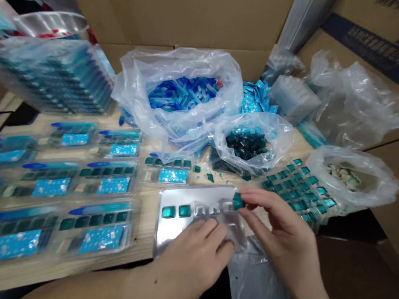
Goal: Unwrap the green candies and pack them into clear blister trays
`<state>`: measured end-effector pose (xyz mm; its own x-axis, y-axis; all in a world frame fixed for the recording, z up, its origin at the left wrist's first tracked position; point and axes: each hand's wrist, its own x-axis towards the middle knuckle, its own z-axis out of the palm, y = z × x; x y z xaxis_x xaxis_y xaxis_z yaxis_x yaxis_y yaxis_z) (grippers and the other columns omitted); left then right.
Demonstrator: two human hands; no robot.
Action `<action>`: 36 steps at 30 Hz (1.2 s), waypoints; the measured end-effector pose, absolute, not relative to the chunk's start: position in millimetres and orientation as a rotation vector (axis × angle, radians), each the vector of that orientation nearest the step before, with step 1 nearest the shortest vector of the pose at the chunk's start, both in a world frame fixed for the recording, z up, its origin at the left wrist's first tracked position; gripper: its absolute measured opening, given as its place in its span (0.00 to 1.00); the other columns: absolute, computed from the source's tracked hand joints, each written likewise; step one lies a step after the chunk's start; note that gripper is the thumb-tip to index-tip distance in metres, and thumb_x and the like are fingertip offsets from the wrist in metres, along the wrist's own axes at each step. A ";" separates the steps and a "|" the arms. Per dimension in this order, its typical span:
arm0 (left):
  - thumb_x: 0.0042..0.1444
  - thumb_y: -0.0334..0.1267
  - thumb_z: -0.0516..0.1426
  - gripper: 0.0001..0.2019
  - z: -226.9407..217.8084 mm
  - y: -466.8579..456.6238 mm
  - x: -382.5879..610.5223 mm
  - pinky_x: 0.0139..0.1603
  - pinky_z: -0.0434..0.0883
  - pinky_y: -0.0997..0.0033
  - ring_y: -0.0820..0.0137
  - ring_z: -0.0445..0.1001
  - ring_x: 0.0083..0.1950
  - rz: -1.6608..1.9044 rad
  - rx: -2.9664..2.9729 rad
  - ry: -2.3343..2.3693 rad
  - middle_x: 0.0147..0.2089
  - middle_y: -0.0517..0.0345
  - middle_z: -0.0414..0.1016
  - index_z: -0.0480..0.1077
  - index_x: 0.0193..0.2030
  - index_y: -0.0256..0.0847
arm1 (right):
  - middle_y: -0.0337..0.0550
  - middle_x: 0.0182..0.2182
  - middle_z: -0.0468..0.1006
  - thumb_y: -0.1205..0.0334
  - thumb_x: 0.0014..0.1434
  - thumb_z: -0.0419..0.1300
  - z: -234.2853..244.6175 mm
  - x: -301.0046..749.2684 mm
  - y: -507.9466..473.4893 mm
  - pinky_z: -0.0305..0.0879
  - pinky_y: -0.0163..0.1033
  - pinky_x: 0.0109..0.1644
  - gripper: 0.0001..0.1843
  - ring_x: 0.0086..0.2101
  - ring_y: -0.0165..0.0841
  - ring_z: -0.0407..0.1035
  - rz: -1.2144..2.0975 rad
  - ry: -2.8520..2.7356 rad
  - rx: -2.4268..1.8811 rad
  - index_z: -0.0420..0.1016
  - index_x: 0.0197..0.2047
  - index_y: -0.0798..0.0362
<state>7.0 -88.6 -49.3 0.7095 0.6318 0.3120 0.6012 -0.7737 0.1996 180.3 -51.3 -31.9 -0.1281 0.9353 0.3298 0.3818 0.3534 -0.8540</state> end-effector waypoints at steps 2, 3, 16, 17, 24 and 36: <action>0.65 0.25 0.47 0.12 -56.1 -88.6 10.4 0.34 0.76 0.65 0.63 0.76 0.34 0.562 2.848 1.046 0.34 0.49 0.77 0.71 0.36 0.34 | 0.41 0.40 0.83 0.69 0.59 0.63 -32.0 173.2 -46.1 0.75 0.43 0.46 0.12 0.41 0.38 0.77 0.787 -1.874 -1.101 0.80 0.44 0.45; 0.65 0.25 0.47 0.12 -58.4 -88.7 10.6 0.36 0.77 0.64 0.62 0.76 0.36 0.563 2.853 1.047 0.35 0.48 0.77 0.71 0.37 0.34 | 0.42 0.40 0.83 0.70 0.59 0.61 -32.1 169.8 -43.8 0.75 0.43 0.46 0.13 0.42 0.38 0.77 0.809 -1.948 -1.064 0.79 0.45 0.44; 0.61 0.28 0.50 0.11 -62.2 -98.0 25.8 0.31 0.77 0.62 0.58 0.78 0.34 0.637 2.906 1.192 0.35 0.43 0.81 0.74 0.38 0.32 | 0.44 0.42 0.80 0.75 0.62 0.54 -31.6 150.0 -21.0 0.72 0.42 0.47 0.21 0.45 0.37 0.74 0.980 -2.342 -0.812 0.75 0.53 0.46; 0.61 0.28 0.49 0.12 -63.7 -98.9 27.5 0.32 0.77 0.61 0.58 0.79 0.35 0.635 2.907 1.206 0.35 0.42 0.81 0.74 0.39 0.31 | 0.44 0.40 0.80 0.75 0.62 0.54 -29.4 147.0 -20.5 0.71 0.41 0.45 0.20 0.42 0.37 0.74 0.978 -2.370 -0.804 0.75 0.52 0.47; 0.65 0.28 0.45 0.15 -43.0 -96.0 -8.8 0.34 0.76 0.68 0.65 0.77 0.31 0.777 2.765 0.982 0.30 0.52 0.78 0.72 0.37 0.37 | 0.46 0.37 0.80 0.78 0.59 0.57 -22.3 139.9 -28.2 0.71 0.41 0.44 0.14 0.40 0.38 0.74 0.833 -2.537 -0.823 0.77 0.42 0.52; 0.61 0.24 0.50 0.12 -31.7 29.9 -33.4 0.45 0.74 0.66 0.66 0.76 0.44 0.775 2.432 1.100 0.42 0.56 0.77 0.69 0.43 0.41 | 0.49 0.52 0.76 0.60 0.65 0.61 -49.6 169.6 114.9 0.72 0.50 0.51 0.14 0.48 0.39 0.74 0.534 -2.379 -1.879 0.73 0.53 0.55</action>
